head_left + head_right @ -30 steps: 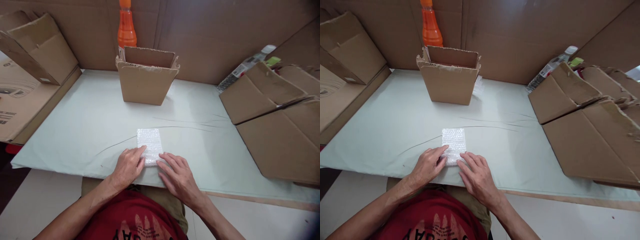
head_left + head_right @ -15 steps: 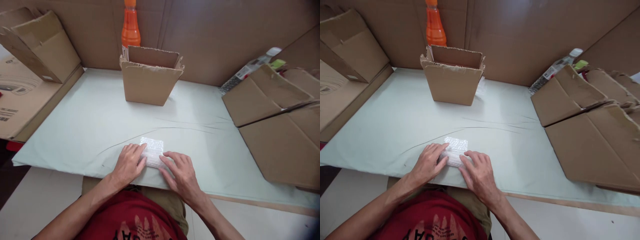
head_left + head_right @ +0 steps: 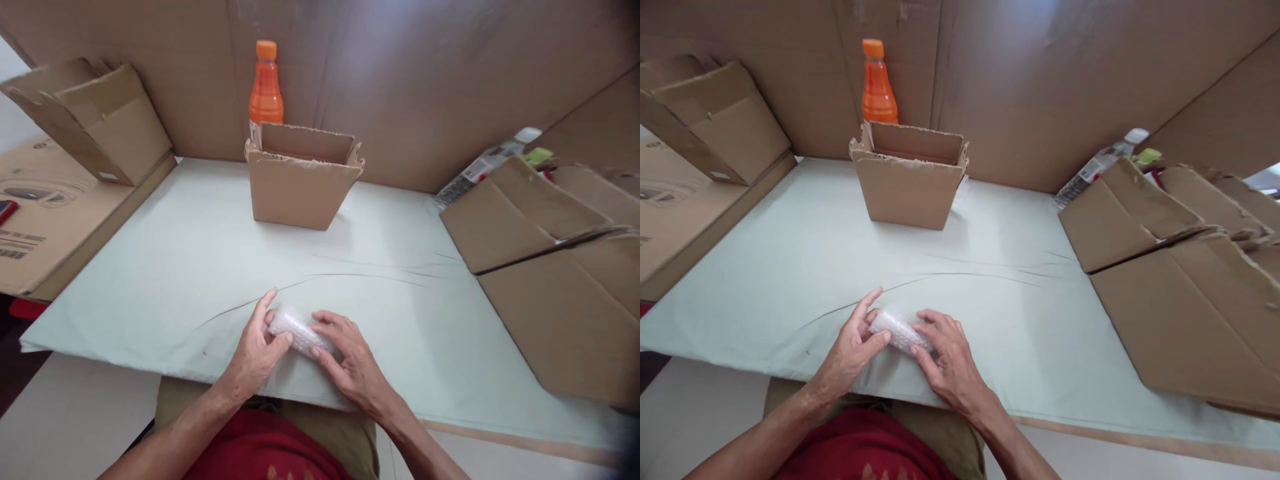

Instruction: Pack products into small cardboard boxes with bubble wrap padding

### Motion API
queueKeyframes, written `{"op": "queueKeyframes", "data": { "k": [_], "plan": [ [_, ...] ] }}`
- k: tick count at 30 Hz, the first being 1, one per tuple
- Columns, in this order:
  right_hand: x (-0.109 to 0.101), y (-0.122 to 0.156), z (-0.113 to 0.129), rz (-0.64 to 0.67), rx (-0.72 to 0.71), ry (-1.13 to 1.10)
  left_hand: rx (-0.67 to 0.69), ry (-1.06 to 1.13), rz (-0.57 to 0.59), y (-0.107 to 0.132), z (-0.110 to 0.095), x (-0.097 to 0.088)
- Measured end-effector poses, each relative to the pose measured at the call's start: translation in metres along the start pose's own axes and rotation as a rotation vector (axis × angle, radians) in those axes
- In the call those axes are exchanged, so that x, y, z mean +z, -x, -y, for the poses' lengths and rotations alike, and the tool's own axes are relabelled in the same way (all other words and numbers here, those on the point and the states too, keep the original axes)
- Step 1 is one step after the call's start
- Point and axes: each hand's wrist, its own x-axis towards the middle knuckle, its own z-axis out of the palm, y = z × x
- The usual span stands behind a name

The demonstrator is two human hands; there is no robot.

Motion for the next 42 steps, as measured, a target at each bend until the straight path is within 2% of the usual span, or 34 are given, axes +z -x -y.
{"op": "queueKeyframes", "data": {
  "k": [2, 4, 6, 7, 9, 11, 13, 16, 18, 19, 20, 22, 24, 27, 30, 33, 34, 36, 39, 42],
  "plan": [
    [-0.008, -0.004, -0.001, 0.025, 0.076, -0.092, 0.021, 0.004, 0.012, -0.001, -0.002, 0.003],
    [-0.016, -0.009, -0.004, 0.117, 0.154, -0.232, 0.086, -0.055, 0.035, -0.004, -0.005, 0.001],
    [-0.020, -0.015, -0.008, 0.145, 0.198, -0.328, 0.225, -0.225, 0.023, -0.013, -0.014, -0.006],
    [-0.021, -0.017, -0.012, 0.109, 0.220, -0.347, 0.330, -0.340, -0.005, -0.021, -0.023, -0.013],
    [-0.020, -0.019, -0.020, -0.024, 0.277, -0.369, 0.592, -0.580, -0.111, -0.048, -0.049, -0.028],
    [-0.015, -0.017, -0.029, -0.126, 0.342, -0.401, 0.847, -0.778, -0.245, -0.088, -0.082, -0.043],
    [-0.010, -0.015, -0.036, -0.170, 0.379, -0.434, 0.996, -0.933, -0.340, -0.135, -0.115, -0.054],
    [-0.005, -0.011, -0.039, -0.222, 0.375, -0.440, 0.977, -1.094, -0.350, -0.201, -0.145, -0.059],
    [-0.005, -0.010, -0.038, -0.293, 0.369, -0.420, 0.884, -1.139, -0.317, -0.227, -0.152, -0.058],
    [-0.007, -0.010, -0.039, -0.348, 0.371, -0.409, 0.849, -1.146, -0.296, -0.232, -0.151, -0.056],
    [-0.010, -0.009, -0.039, -0.409, 0.374, -0.404, 0.837, -1.143, -0.276, -0.231, -0.150, -0.055],
    [-0.019, -0.007, -0.043, -0.534, 0.383, -0.424, 0.895, -1.122, -0.240, -0.213, -0.144, -0.054],
    [-0.031, -0.003, -0.047, -0.620, 0.399, -0.468, 1.008, -1.097, -0.201, -0.179, -0.138, -0.054],
    [-0.055, 0.000, -0.048, -0.729, 0.405, -0.532, 1.106, -1.086, -0.131, -0.112, -0.132, -0.055],
    [-0.083, -0.001, -0.030, -0.881, 0.341, -0.591, 1.125, -1.074, -0.023, -0.050, -0.131, -0.058],
    [-0.109, -0.006, 0.004, -0.965, 0.245, -0.607, 1.088, -1.104, 0.113, -0.010, -0.132, -0.069],
    [-0.115, -0.009, 0.016, -0.954, 0.219, -0.584, 1.087, -1.121, 0.128, -0.003, -0.132, -0.074],
    [-0.126, -0.016, 0.038, -0.854, 0.173, -0.486, 1.090, -1.159, 0.090, 0.003, -0.129, -0.087],
    [-0.133, -0.035, 0.063, -0.588, 0.079, -0.213, 1.077, -1.157, 0.005, 0.002, -0.121, -0.102],
    [-0.133, -0.063, 0.079, -0.290, -0.118, 0.085, 1.084, -1.093, 0.013, 0.000, -0.113, -0.108]
  ]
}}
